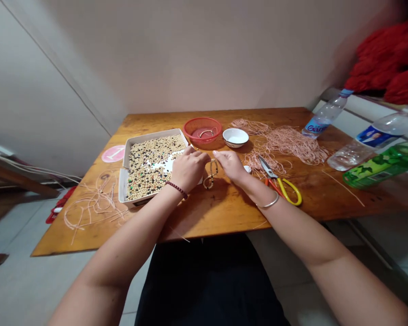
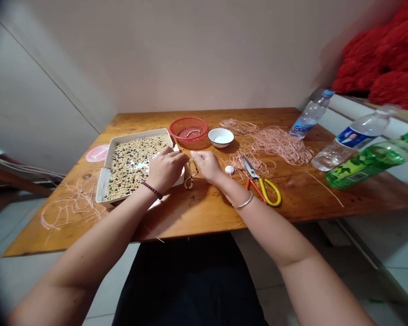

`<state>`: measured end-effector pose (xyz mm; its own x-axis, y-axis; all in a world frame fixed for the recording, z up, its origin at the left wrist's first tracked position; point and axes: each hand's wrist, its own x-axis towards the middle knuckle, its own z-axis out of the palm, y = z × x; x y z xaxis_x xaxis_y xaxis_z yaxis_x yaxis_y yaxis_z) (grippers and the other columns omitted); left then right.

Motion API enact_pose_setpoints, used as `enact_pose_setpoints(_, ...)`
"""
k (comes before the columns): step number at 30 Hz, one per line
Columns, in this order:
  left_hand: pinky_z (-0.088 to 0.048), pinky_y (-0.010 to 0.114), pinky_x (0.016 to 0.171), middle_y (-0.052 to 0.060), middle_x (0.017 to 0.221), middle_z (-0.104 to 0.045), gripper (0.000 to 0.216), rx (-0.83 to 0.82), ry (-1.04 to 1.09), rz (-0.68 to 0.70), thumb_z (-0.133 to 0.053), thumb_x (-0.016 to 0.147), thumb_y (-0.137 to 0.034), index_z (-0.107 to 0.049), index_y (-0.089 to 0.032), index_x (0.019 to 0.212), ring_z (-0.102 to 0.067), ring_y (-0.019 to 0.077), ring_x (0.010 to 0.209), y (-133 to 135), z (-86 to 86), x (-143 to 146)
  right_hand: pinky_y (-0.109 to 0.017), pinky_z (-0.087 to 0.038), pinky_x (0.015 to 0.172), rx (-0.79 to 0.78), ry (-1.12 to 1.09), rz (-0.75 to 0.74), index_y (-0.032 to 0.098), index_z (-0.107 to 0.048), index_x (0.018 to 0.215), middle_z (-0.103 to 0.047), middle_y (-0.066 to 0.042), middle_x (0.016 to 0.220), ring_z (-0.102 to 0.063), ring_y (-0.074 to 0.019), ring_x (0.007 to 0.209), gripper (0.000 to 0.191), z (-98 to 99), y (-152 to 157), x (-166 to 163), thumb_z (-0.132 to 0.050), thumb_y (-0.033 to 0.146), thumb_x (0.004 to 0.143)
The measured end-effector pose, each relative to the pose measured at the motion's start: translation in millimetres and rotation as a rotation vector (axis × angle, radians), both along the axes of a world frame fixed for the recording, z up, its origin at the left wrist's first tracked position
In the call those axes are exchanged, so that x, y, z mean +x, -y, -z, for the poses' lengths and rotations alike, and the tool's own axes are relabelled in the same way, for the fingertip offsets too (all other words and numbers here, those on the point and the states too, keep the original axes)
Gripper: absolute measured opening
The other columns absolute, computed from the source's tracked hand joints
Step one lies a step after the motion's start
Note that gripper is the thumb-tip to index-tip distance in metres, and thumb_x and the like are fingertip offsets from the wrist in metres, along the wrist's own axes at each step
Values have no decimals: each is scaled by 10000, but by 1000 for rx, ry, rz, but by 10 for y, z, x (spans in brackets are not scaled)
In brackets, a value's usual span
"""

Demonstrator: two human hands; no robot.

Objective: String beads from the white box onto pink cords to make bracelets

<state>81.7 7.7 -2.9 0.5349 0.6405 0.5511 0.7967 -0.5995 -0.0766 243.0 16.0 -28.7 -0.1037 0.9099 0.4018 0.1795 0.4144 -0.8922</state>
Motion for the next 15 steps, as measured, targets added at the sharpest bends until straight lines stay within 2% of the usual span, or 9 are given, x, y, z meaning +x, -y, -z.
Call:
enact_pose_setpoints(4, -422, 313, 649, 61, 775, -678, 243, 10, -5, 61, -448, 926, -261, -671, -199, 852, -542, 222, 838, -55, 42, -75, -243, -180, 466, -37, -3, -31, 211, -268, 512, -227, 65, 495, -201, -68, 471, 539, 19, 19, -13, -494, 605, 802)
enact_pose_setpoints(7, -447, 322, 701, 59, 860, -692, 251, 63, 125, 61, -433, 935, -259, -645, -202, 1057, -559, 216, 860, -61, 58, -95, -231, -189, 441, -93, -41, -19, 210, -310, 526, -251, 70, 487, -221, -66, 442, 515, -54, -31, -15, -516, 599, 793)
enact_pose_setpoints(9, -461, 332, 754, 69, 949, -691, 342, 90, 272, 30, -430, 940, -291, -537, -188, 1248, -567, 215, 896, -36, 52, -80, -222, -198, 417, -149, -68, -29, 206, -376, 565, -287, 74, 479, -250, -67, 415, 469, -212, -139, -25, -515, 584, 805)
enact_pose_setpoints(11, -466, 340, 802, 86, 1030, -675, 454, 100, 432, -5, -443, 935, -319, -407, -167, 1361, -564, 216, 956, -4, 42, -60, -212, -220, 407, -150, -28, -47, 198, -430, 610, -328, 74, 483, -284, -69, 405, 421, -451, -342, -45, -516, 549, 827)
enact_pose_setpoints(15, -468, 341, 858, 91, 1101, -648, 524, 122, 623, -30, -460, 926, -324, -305, -157, 1398, -537, 216, 1035, 6, 46, -59, -189, -303, 463, -31, 184, 77, 174, -471, 614, -372, 67, 502, -315, -62, 431, 364, -926, -1012, -67, -508, 420, 880)
